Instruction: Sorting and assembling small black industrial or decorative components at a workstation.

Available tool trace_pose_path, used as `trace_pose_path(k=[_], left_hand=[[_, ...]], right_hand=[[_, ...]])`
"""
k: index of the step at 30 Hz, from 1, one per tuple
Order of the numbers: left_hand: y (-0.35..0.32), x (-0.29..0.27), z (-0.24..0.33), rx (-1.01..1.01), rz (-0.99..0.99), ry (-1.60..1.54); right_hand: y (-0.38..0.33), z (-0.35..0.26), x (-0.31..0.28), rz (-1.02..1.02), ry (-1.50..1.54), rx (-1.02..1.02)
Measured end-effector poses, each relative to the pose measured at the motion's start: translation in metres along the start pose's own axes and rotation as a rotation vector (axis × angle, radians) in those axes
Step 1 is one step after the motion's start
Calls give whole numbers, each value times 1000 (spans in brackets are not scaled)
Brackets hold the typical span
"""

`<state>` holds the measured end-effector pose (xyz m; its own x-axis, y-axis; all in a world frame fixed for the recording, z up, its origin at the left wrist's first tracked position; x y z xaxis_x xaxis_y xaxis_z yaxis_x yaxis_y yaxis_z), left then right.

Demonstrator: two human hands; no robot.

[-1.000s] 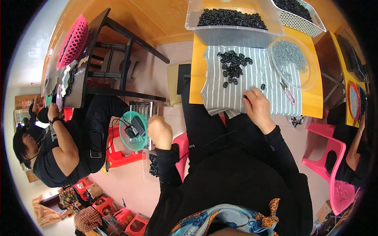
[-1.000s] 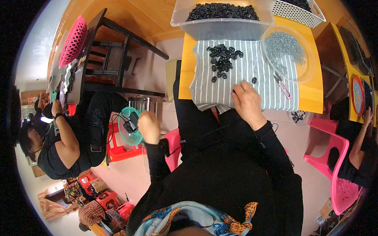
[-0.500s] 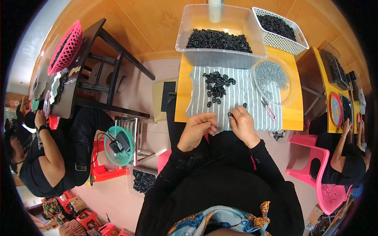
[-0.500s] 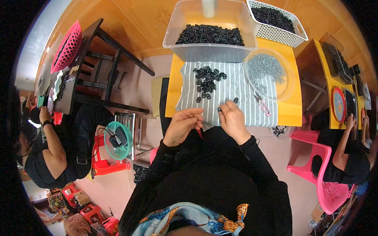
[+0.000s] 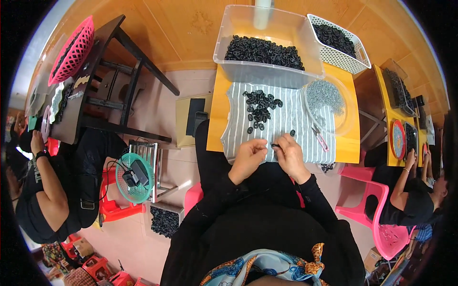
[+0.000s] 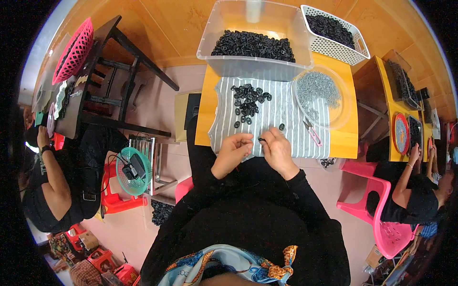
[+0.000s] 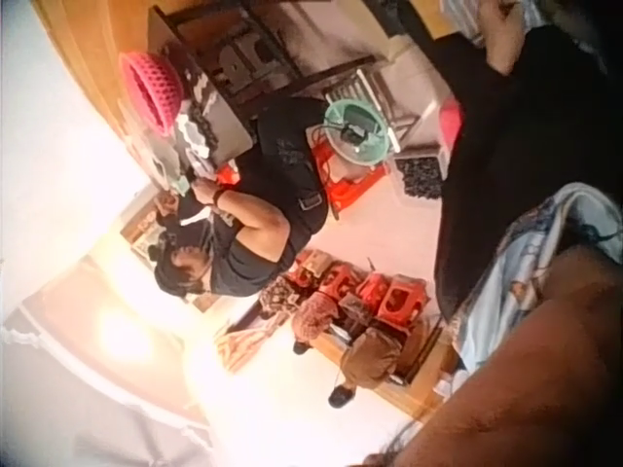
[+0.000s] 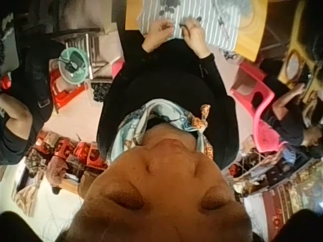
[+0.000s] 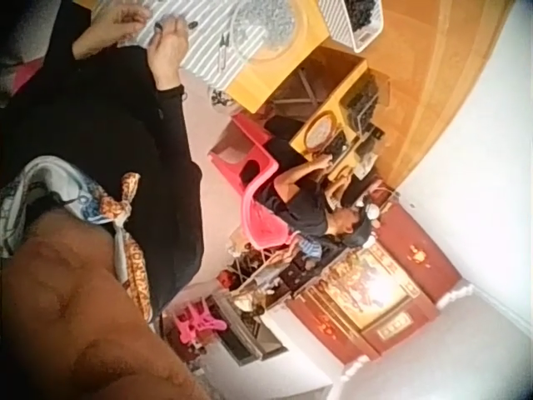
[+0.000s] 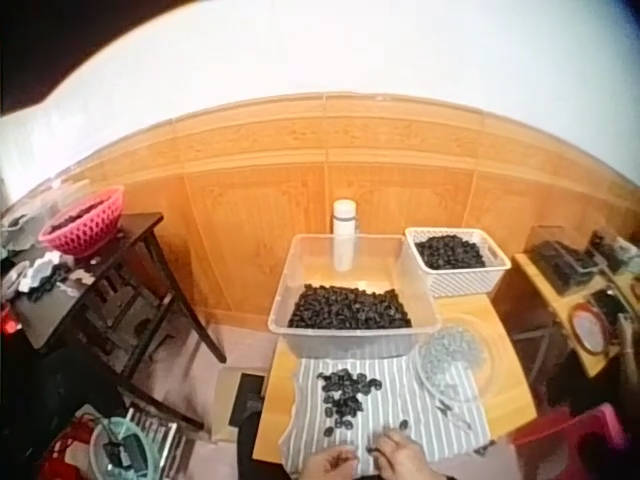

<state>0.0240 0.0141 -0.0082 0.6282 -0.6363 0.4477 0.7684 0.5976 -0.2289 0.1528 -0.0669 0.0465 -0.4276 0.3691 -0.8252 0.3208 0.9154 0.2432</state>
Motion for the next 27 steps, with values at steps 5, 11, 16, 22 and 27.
trace_pose_path(k=[5,11,16,22,27], left_hand=[[12,12,-2,243,37,87],[22,13,1,92,30,31],[27,7,-7,124,70,-43],[26,7,-9,116,73,-37],[26,10,-9,196,76,28]], right_hand=[[0,-4,-3,-61,429,103],[-2,17,-5,-43,609,247],[24,38,-35,213,-115,142],[35,46,-22,136,-370,176],[37,57,-16,96,-392,247]])
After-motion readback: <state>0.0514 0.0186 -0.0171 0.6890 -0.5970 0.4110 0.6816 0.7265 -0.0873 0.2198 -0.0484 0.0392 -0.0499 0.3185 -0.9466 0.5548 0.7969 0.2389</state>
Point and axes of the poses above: each hand's wrist, its own y-axis towards the middle knuckle, its own x-axis out of the palm, z = x × y, the point moved 4 cm from there along y, towards the middle knuckle, and after that the axes turned 8 degrees about -y, right-handed, at the moved point
